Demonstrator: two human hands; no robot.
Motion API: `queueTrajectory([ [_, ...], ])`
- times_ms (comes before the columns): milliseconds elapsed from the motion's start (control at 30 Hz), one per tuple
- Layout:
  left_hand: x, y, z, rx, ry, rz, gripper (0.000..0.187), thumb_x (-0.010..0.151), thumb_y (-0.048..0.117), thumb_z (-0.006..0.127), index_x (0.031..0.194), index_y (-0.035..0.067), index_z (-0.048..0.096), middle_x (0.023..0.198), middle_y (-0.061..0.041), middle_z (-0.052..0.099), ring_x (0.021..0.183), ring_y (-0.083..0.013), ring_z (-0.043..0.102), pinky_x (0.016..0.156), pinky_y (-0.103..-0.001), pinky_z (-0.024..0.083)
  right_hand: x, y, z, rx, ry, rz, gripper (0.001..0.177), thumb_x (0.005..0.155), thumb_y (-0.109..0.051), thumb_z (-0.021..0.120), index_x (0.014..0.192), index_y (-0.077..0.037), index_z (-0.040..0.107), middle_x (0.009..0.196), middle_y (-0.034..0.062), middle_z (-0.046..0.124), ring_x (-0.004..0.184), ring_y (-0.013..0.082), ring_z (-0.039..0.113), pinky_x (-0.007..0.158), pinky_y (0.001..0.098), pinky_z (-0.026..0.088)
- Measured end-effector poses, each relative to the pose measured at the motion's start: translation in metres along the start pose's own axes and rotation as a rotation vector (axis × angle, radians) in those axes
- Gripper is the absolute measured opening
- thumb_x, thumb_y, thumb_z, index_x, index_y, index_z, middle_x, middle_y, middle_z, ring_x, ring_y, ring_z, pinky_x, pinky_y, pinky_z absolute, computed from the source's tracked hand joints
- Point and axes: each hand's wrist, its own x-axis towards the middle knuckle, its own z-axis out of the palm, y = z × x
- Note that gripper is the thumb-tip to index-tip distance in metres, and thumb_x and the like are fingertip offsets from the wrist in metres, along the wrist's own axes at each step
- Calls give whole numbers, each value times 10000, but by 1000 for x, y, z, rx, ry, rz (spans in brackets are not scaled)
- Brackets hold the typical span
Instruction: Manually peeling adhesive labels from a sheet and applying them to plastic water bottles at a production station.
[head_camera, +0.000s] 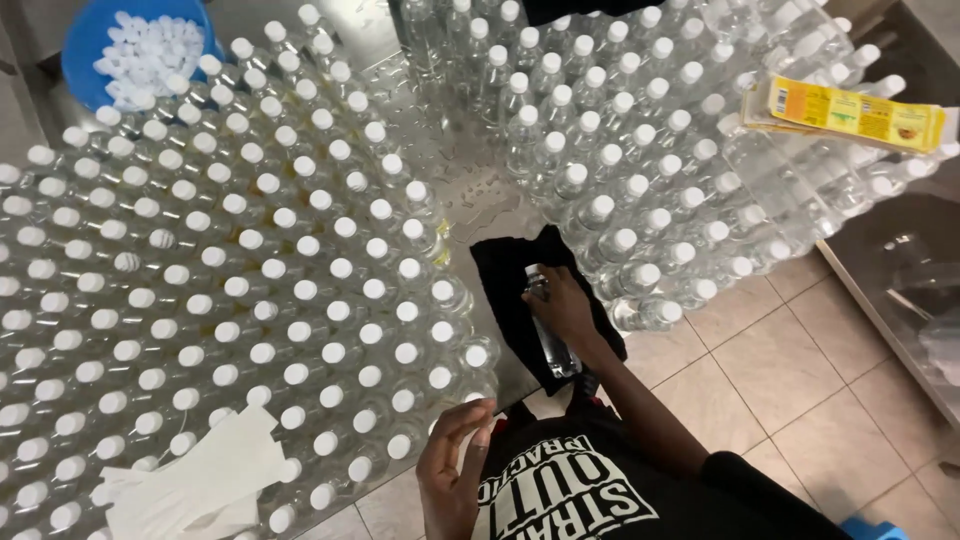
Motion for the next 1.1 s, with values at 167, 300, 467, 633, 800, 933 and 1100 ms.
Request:
queueTrajectory([
  [167,-3,-12,9,51,-33,59,220,1010,102,676,1208,43,752,1256,-161,832,1219,-315,817,1056,-430,690,-14,-24,-44,-39,54,-199,655,1034,-328,711,1606,-92,496,1532,205,550,1309,447,600,860,572,598],
  [300,-4,-23,20,68,-40,87,228,1010,56,660,1226,40,731,1279,-177,827,1224,-311,820,1077,-421,688,-15,-38,-153,-37,547,-488,357,1032,-27,745,1386,-56,707,1344,193,755,1094,318,770,788,406,712],
  [467,-4,-11,51,85,-107,158,228,1030,49,642,1238,37,733,1259,-168,818,1222,-296,808,1067,-405,683,41,34,-307,-369,775,-401,565,949,250,533,1460,40,651,1469,260,680,1399,424,586,1147,558,499],
  [633,-4,-6,84,117,-143,168,229,1041,155,652,1226,63,752,1260,-144,832,1219,-297,820,1026,-408,693,67,101,-360,-594,746,-383,578,963,245,526,1510,69,580,1530,320,659,1515,518,474,1276,663,257],
  [800,-9,1,112,122,-187,160,198,1045,119,647,1208,93,755,1245,-102,823,1214,-263,803,1023,-388,675,73,129,-361,-496,980,-541,248,1080,102,702,1226,-38,845,1227,153,868,1218,335,812,1228,545,434],
  [933,-5,2,134,133,-210,147,189,1036,102,657,1188,76,767,1229,-106,828,1198,-255,808,1031,-358,650,62,121,-366,-430,1068,-576,196,1093,95,742,1197,-29,853,1206,143,880,1206,286,820,1248,489,426],
  [1100,24,-11,165,142,-206,244,385,1046,188,671,1419,92,665,1511,-151,696,1342,-294,728,1106,-406,633,-20,23,-350,338,630,-438,249,1102,-74,706,1327,29,724,1280,176,759,1035,279,746,831,355,648],
])
